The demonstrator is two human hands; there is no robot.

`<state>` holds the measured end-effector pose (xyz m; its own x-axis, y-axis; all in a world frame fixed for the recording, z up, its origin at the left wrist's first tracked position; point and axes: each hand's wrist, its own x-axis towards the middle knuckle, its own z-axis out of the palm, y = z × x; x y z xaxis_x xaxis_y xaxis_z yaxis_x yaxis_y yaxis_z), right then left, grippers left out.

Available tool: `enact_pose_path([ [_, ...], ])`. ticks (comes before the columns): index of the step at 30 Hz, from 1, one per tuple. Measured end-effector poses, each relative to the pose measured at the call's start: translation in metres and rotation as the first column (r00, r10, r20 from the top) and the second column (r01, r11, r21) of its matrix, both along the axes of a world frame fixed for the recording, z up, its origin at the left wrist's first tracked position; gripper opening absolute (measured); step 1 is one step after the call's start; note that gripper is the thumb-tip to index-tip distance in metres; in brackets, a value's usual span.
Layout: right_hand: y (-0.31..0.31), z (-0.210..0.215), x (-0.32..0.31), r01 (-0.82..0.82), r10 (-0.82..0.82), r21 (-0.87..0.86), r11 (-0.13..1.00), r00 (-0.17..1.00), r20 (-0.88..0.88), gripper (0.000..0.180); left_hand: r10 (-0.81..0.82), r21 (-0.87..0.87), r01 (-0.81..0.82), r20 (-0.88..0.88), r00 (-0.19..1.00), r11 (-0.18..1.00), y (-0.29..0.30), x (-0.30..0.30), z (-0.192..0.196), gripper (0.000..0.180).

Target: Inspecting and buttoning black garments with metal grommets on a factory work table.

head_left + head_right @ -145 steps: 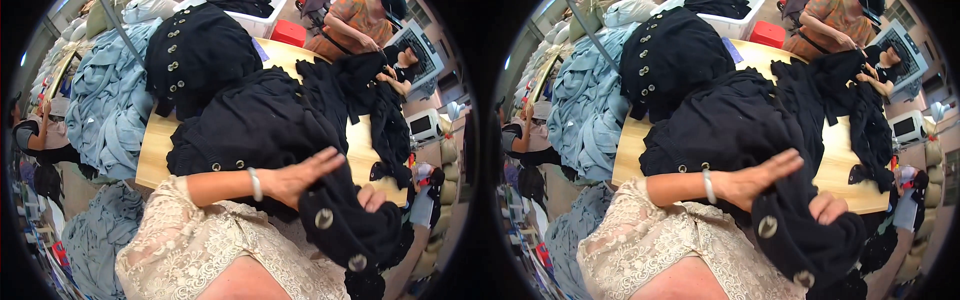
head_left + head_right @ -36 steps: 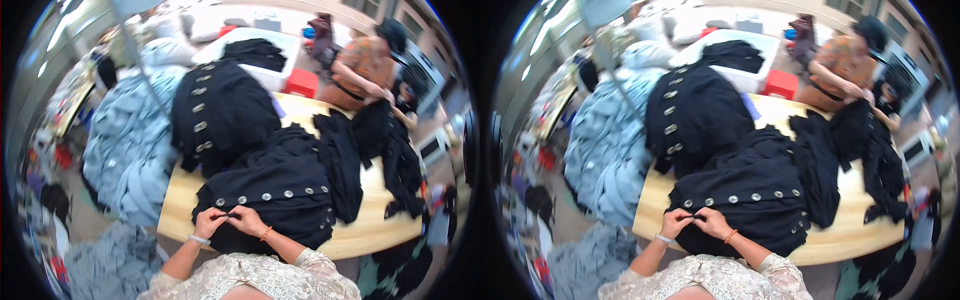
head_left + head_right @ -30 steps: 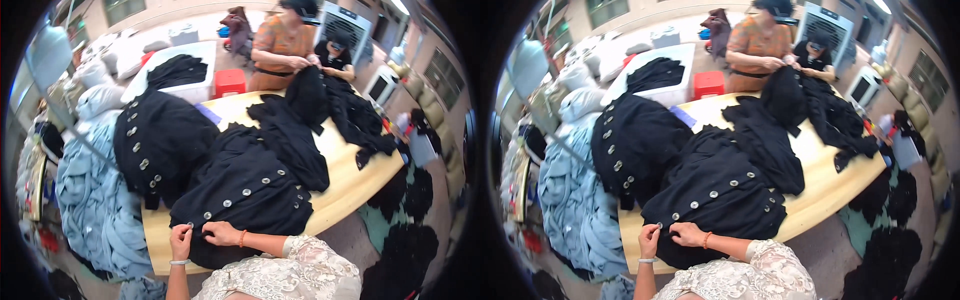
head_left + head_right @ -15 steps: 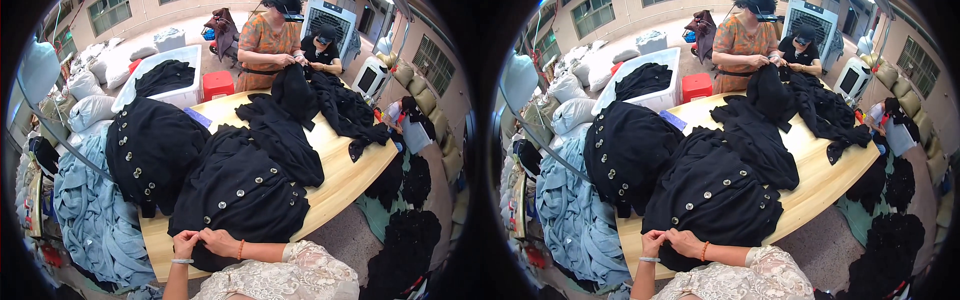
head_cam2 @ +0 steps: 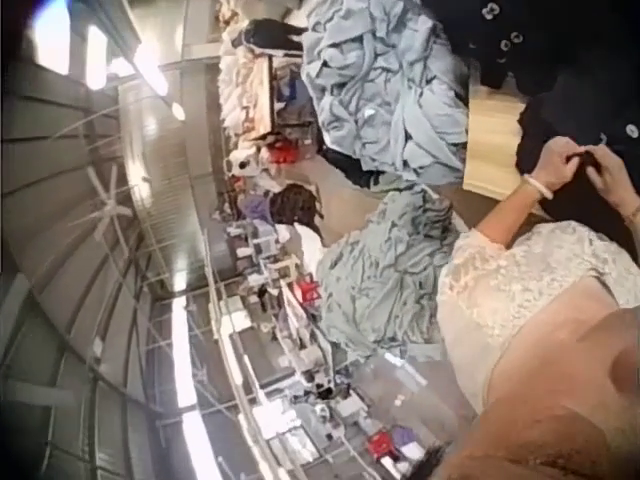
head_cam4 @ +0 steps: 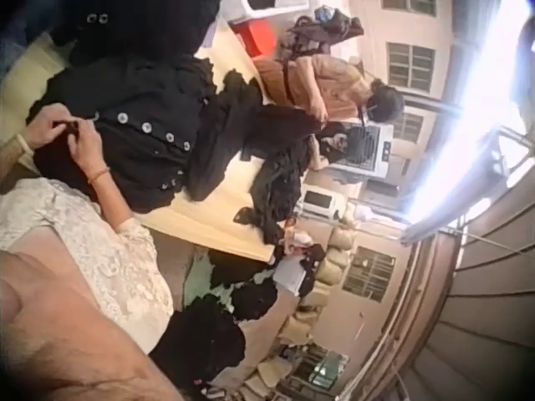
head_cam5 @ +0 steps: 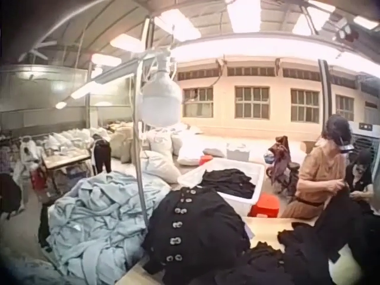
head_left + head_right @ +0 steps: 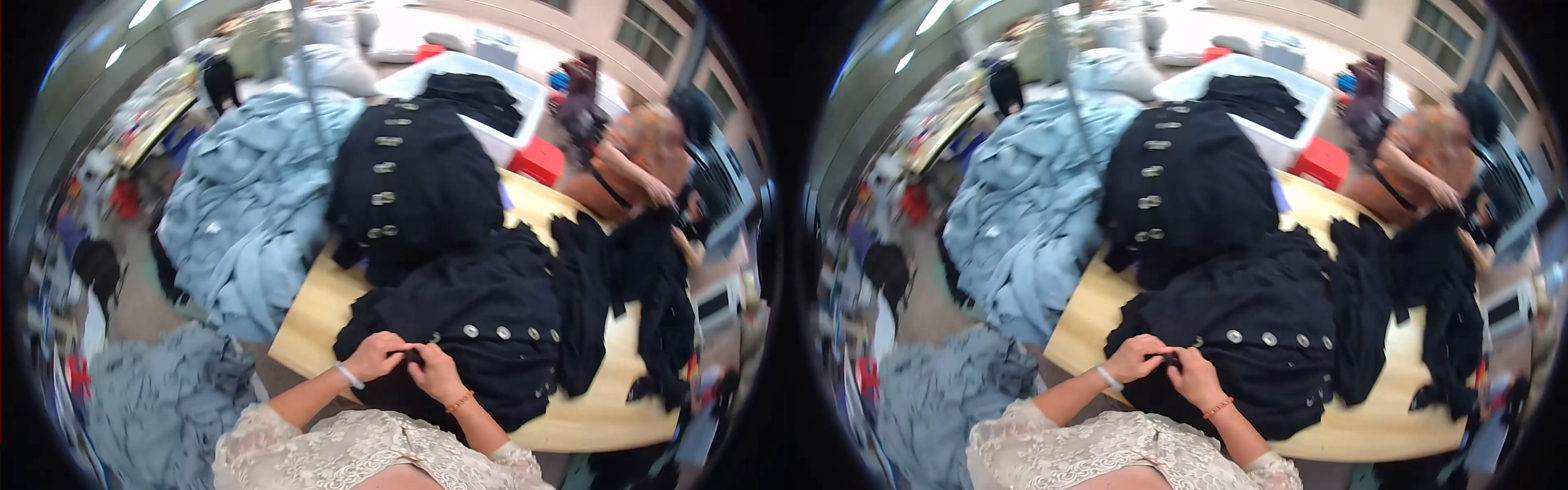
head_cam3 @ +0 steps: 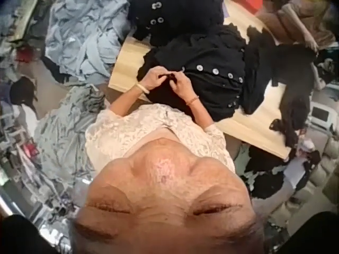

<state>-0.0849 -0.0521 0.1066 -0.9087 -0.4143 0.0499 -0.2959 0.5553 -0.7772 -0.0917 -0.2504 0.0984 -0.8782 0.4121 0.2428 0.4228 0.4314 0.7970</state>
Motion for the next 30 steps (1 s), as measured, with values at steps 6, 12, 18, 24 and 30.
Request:
enact_pose_path([
  [6, -0.001, -0.001, -0.009, -0.042, 0.042, -0.095, 0.995, 0.999, 0.002, 0.033, 0.209, 0.043, -0.207, -0.039, 0.977, 0.977, 0.009, 0.007, -0.013, 0.014],
  [12, -0.002, -0.001, -0.012, -0.009, -0.005, -0.166, 0.986, 0.996, -0.083, 0.026, 0.207, 0.029, -0.210, 0.084, 0.975, 0.977, 0.008, 0.005, -0.012, 0.010],
  [18, 0.012, 0.017, -0.012, -0.046, 0.046, 0.007, 0.999, 0.999, -0.029, 0.020, 0.356, -0.042, -0.358, -0.043, 0.933, 0.933, -0.006, -0.008, 0.004, 0.010],
  [24, 0.033, 0.008, 0.006, 0.114, -0.092, 0.176, 0.978, 0.987, -0.129, 0.013, -0.028, -0.343, -0.042, -0.195, 0.980, 0.938, 0.024, -0.002, 0.025, 0.070],
  [30, 0.034, 0.001, 0.013, 0.138, -0.151, -0.067, 0.988, 0.954, -0.259, 0.018, -0.057, -0.300, -0.033, -0.288, 0.956, 0.953, 0.059, -0.013, -0.009, 0.021],
])
